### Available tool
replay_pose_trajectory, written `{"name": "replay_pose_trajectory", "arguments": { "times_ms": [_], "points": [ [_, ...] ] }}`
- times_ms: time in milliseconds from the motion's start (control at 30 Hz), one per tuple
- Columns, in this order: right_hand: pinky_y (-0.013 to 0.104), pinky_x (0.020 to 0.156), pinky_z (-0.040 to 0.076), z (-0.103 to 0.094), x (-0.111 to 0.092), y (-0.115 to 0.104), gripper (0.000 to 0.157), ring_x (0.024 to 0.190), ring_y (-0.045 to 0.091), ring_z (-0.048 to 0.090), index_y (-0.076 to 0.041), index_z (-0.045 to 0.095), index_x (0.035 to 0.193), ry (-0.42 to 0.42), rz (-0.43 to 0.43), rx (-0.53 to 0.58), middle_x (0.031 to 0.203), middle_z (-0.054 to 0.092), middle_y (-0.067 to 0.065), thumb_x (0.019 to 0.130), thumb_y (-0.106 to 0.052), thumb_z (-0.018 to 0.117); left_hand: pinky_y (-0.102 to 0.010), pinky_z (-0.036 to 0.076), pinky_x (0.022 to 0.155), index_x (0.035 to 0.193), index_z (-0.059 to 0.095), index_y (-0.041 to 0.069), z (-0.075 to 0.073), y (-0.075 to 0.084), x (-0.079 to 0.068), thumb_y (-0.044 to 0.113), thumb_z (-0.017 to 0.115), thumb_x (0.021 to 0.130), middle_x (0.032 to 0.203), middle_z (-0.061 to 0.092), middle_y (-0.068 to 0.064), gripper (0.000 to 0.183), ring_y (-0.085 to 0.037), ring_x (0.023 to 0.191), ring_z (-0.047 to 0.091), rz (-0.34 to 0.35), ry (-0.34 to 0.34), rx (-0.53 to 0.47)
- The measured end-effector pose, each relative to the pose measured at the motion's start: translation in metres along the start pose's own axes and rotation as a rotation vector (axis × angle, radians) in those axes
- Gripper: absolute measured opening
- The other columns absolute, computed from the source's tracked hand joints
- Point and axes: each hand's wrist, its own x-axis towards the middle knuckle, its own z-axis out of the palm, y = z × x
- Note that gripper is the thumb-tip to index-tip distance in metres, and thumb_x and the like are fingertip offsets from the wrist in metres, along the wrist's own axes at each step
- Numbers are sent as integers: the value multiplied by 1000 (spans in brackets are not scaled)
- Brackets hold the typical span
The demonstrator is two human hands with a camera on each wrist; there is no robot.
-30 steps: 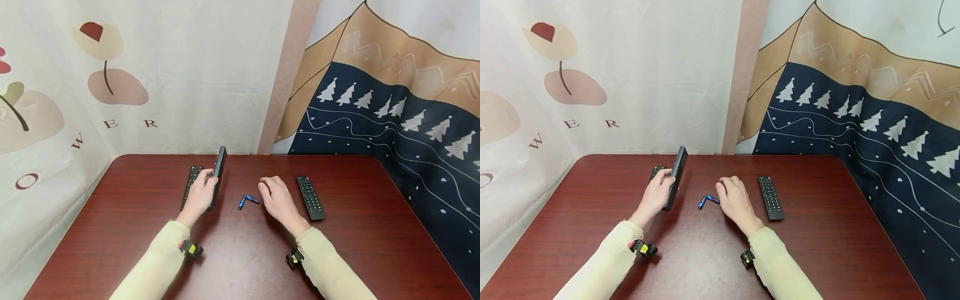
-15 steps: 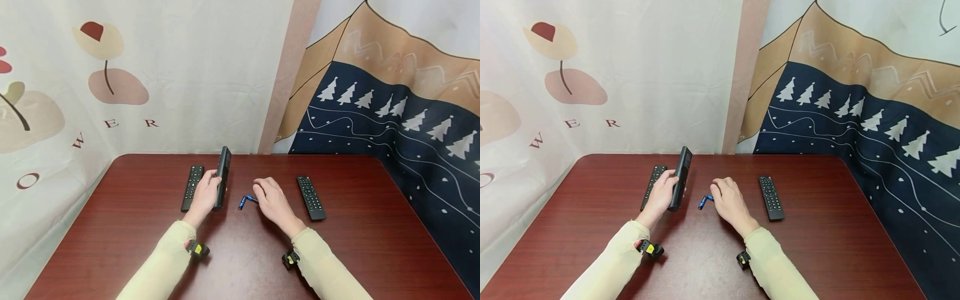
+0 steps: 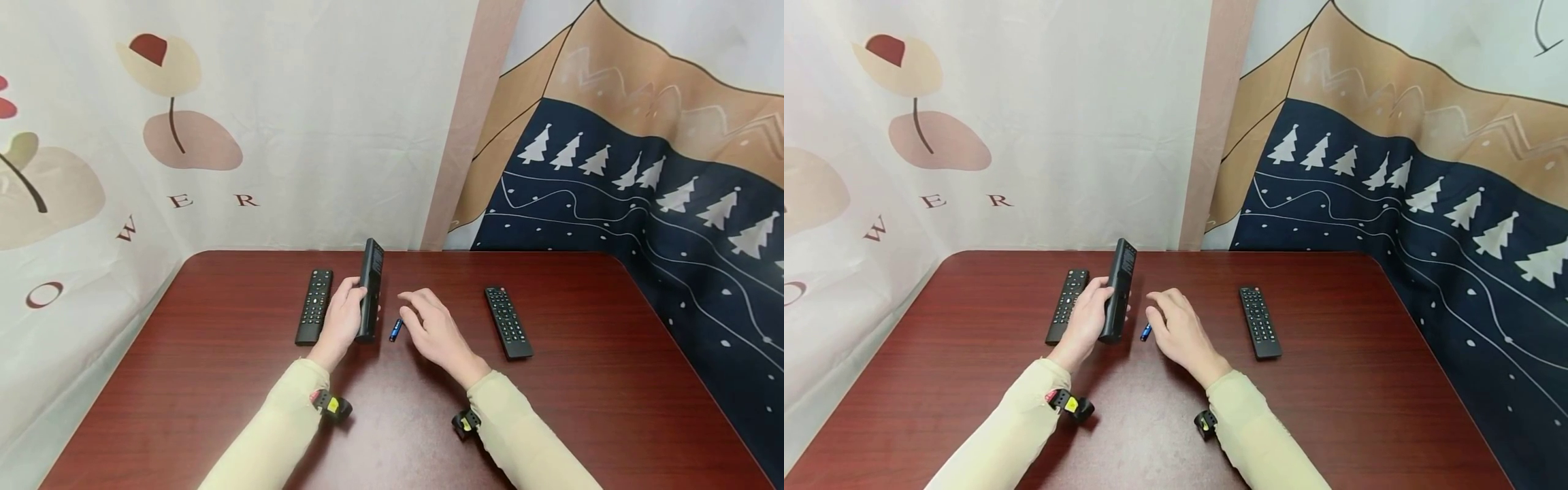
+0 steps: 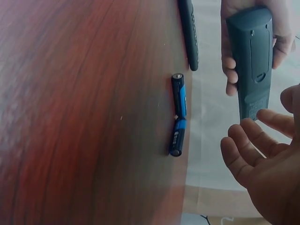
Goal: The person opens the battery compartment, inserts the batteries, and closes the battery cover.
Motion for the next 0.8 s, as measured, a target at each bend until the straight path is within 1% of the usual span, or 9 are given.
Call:
{"name": "replay_pose_trajectory", "arguments": {
  "times_ms": [133,300,367,500,600,800],
  "points": [
    [37,84,55,2,2,-3,30,95,19,61,-6,66,131,-9,-27,24,123,64,11,103,-15,59,-31,56,68,138,55,6,3,0,1,21,37,107,108,68,-26,38,-20,80,67,-9,-3,-22],
    [38,87,57,6,2,-5,33,96,20,66,-3,65,133,-20,-52,44,126,62,11,103,-14,61,-31,56,69,135,56,6,6,-1,1,22,37,107,111,67,-24,37,-21,82,67,-18,-5,-44],
    [40,87,58,7,3,-6,33,97,23,68,-3,65,134,-22,-60,59,127,61,11,102,-14,62,-31,56,70,135,56,5,7,0,0,22,37,107,114,66,-24,37,-22,84,67,-21,-7,-54],
    [44,89,58,11,4,-8,35,102,30,68,-3,64,135,-27,-73,88,127,60,12,102,-14,63,-31,54,72,133,58,6,9,0,-1,23,38,106,118,65,-22,38,-24,89,65,-23,9,-30],
    [44,89,58,12,5,-10,38,105,31,68,-2,63,137,-27,-74,98,128,58,13,102,-15,64,-30,52,73,133,59,7,10,0,-1,24,38,106,118,64,-20,38,-24,91,63,-25,17,-8],
    [45,91,58,16,6,-13,42,106,32,68,0,61,140,-26,-71,117,128,57,15,101,-14,65,-30,52,76,133,58,6,11,1,-2,23,37,106,121,62,-21,39,-27,96,63,-27,9,-37]
  ]
}}
